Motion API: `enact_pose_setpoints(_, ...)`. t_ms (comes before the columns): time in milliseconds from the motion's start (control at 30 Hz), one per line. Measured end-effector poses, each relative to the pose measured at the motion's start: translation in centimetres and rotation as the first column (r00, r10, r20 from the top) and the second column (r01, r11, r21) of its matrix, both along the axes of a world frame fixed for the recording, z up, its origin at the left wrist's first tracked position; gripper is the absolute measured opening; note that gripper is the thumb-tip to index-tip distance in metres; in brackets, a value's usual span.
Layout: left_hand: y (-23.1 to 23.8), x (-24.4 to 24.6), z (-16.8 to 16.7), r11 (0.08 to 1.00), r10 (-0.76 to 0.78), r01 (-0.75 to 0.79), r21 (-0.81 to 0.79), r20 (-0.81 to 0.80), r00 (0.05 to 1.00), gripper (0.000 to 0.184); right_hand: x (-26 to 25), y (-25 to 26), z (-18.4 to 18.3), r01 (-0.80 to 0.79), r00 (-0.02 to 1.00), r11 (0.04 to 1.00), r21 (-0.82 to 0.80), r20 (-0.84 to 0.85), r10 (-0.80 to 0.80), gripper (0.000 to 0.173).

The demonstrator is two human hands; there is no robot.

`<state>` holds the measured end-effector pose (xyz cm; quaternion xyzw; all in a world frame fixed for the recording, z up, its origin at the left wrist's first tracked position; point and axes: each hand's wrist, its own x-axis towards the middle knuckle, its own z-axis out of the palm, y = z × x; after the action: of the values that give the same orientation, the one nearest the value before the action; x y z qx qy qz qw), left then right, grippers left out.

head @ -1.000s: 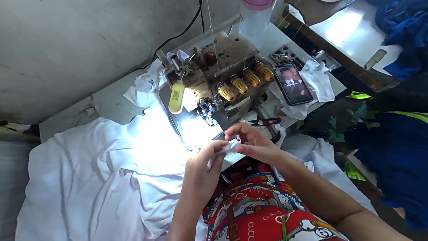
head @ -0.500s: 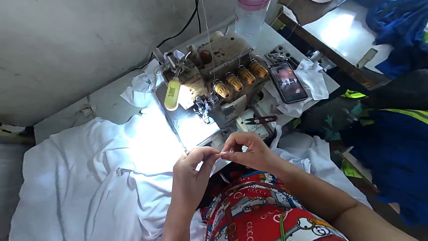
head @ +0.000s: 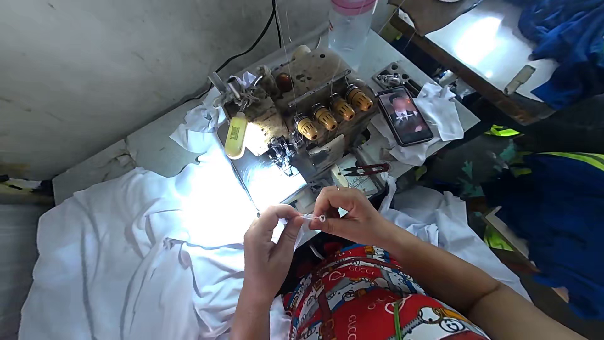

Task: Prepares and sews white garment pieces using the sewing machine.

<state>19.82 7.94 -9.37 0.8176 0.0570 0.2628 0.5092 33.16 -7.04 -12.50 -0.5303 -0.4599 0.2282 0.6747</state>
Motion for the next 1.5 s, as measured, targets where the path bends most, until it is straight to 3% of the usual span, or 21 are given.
enact_pose_setpoints(100,-0.2,0.3,-0.1,0.997,-0.038,0.037,-0.07,-0.014,0.999,0.018,0.1,0.0,0.0,0.013,0.999,1.0,-0.002,-0.034,-0.013,0.023)
enact_pose_setpoints(233,0.7,0.1,0.1,0.988,-0.15,0.147,-0.045,-0.064,0.987,0.022,0.2,-0.1,-0.3,0.019,0.997,1.0,-0.015,-0.072,-0.02,0.021)
enact_pose_setpoints(333,1.1,0.1,0.2,0.995,-0.103,0.102,-0.009,-0.06,0.993,0.013,0.0,-0.1,-0.2,-0.007,0.997,1.0,-0.025,-0.072,0.005,0.021)
enact_pose_setpoints(600,0.7,0.6,0.5,0.999,-0.022,0.02,-0.05,-0.036,0.999,0.019,0.2,-0.1,-0.3,-0.017,1.0,1.0,-0.01,-0.016,0.017,0.025)
enact_pose_setpoints(767,0.1,1.6,2.2,0.969,0.146,-0.151,0.194,0.039,0.989,0.021,-2.9,1.5,-2.3,0.132,0.99,0.984,0.118,-0.057,-0.126,0.029)
enact_pose_setpoints(833,-0.4,2.4,3.5,0.931,0.158,-0.174,0.321,0.074,0.985,0.022,-5.4,2.6,-3.1,0.024,0.999,0.998,0.059,-0.028,-0.022,0.032)
enact_pose_setpoints(900,-0.5,3.0,4.8,0.891,0.161,-0.198,0.408,0.123,0.979,0.022,-7.4,3.3,-3.6,-0.196,0.98,0.98,-0.034,-0.033,0.194,0.032)
enact_pose_setpoints(1033,2.5,1.6,7.2,0.846,0.204,-0.269,0.461,0.187,0.961,0.023,-8.7,3.4,-3.7,-0.553,0.833,0.806,-0.213,-0.112,0.542,0.019)
enact_pose_setpoints(1167,7.2,-1.8,8.2,0.751,0.413,-0.497,0.435,0.279,0.867,0.024,-8.2,3.0,-4.8,-0.549,0.834,0.798,-0.248,-0.096,0.544,0.017)
enact_pose_setpoints(1267,8.2,-2.4,8.2,0.692,0.522,-0.616,0.375,0.329,0.787,0.027,-7.3,2.9,-5.3,-0.531,0.842,0.802,-0.272,-0.063,0.536,0.019)
enact_pose_setpoints(1400,8.9,-1.7,8.7,0.705,0.514,-0.618,0.347,0.349,0.783,0.026,-6.5,2.5,-5.9,-0.533,0.827,0.788,-0.308,0.008,0.563,0.022)
enact_pose_setpoints(1500,11.3,-2.1,10.5,0.735,0.476,-0.601,0.312,0.394,0.786,0.016,-6.0,1.3,-6.2,-0.556,0.822,0.767,-0.321,-0.072,0.566,0.027)
